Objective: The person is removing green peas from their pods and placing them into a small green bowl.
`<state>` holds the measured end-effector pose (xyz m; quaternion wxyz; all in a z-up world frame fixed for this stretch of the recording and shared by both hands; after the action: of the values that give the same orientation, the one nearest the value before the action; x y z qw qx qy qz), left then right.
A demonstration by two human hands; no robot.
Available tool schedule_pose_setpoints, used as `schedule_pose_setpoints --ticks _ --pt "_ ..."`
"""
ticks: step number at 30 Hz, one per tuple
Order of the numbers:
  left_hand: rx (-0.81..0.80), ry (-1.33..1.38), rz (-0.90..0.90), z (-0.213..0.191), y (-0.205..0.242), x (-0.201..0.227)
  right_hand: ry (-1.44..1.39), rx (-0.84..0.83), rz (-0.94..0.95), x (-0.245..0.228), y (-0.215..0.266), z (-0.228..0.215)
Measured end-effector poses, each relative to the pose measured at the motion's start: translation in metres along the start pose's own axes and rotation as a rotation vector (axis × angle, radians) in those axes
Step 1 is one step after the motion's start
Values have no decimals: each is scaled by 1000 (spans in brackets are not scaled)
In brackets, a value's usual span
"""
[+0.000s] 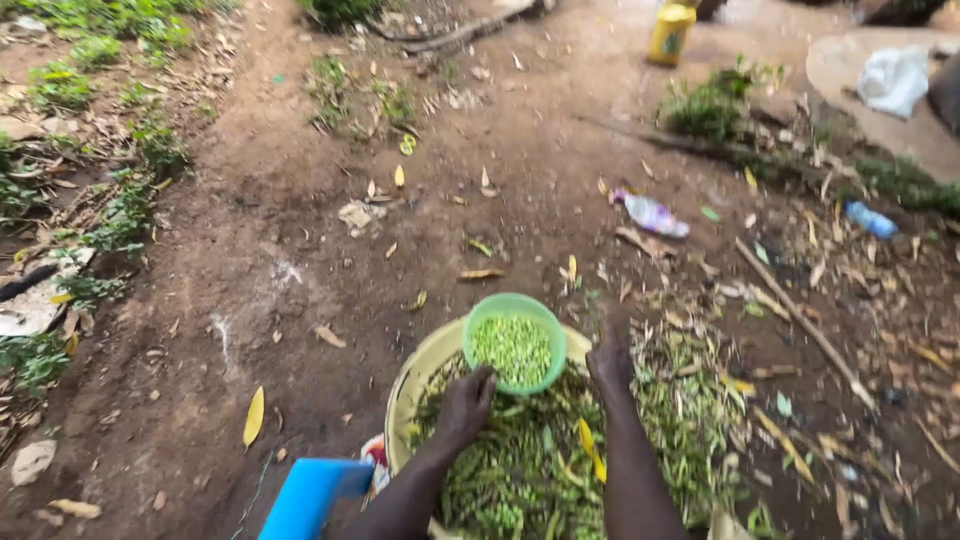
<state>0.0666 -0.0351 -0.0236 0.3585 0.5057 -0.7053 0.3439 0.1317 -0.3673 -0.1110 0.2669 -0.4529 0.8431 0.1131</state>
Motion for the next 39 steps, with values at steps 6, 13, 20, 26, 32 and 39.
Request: schedule_pose_setpoints --ticks 6,13,20,26,32,39 --pt "-60 -41 123 -15 16 13 13 -23 77 43 10 20" --pt "-45 -74 188 -9 36 20 42 17 161 9 80 -71" --pt "7 -10 325 32 44 14 42 102 189 47 100 -93" --pt "113 -2 346 20 25 14 -239 189 2 -2 106 -132" --pt "175 73 371 4 40 17 -357 -99 35 -61 167 -150" --pt "68 123 379 -3 56 39 -478 -447 -235 -118 214 -136"
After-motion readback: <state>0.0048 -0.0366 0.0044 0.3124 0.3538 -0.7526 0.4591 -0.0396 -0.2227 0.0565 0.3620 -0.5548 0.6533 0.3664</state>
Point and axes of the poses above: each hand's wrist, its own y-axis away from the middle knuckle, its own z-axis out of the palm, x = y × z, the point moved 6 cm from there along -y, towards the middle knuckle, and after that the axes turned 7 degrees about z, right-handed, at the moved point
